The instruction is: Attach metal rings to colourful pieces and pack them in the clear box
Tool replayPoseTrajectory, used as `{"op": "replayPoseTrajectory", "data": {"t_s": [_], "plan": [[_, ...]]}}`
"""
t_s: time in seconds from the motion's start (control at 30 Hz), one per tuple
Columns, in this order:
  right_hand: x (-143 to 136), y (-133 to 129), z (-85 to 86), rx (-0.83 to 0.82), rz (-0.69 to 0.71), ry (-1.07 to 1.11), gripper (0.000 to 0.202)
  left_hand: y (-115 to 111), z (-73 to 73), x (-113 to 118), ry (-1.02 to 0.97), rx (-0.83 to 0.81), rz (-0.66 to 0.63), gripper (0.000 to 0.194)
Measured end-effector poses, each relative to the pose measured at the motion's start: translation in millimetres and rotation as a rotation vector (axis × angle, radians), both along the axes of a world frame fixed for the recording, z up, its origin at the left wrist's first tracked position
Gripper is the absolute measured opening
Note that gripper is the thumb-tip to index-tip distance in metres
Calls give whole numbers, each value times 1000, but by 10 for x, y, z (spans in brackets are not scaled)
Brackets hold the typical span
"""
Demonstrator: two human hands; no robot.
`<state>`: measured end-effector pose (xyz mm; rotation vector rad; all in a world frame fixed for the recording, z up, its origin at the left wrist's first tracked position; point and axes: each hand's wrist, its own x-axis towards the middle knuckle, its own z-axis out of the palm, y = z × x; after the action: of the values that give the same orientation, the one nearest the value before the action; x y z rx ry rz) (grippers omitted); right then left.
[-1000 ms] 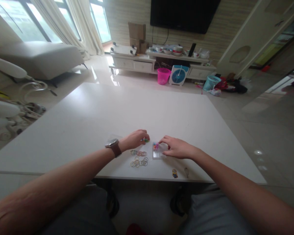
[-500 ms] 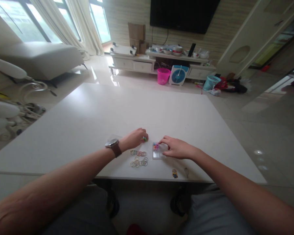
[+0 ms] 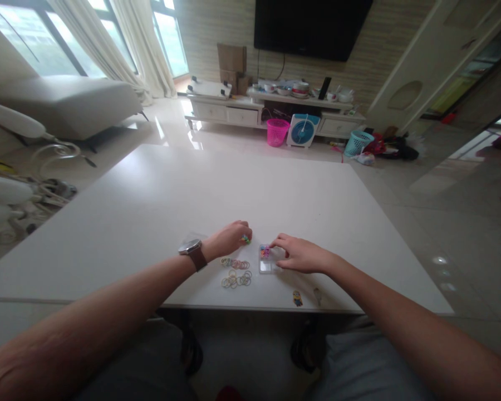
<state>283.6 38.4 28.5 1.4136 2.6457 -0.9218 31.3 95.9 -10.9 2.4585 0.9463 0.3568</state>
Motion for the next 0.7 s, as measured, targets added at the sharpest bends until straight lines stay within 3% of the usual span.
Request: {"op": "replayPoseTrajectory", "data": {"t_s": [0.7], "plan": [[-11,-5,28,-18,-4,7,43,-24,35,17,24,-18,-10,11]]}}
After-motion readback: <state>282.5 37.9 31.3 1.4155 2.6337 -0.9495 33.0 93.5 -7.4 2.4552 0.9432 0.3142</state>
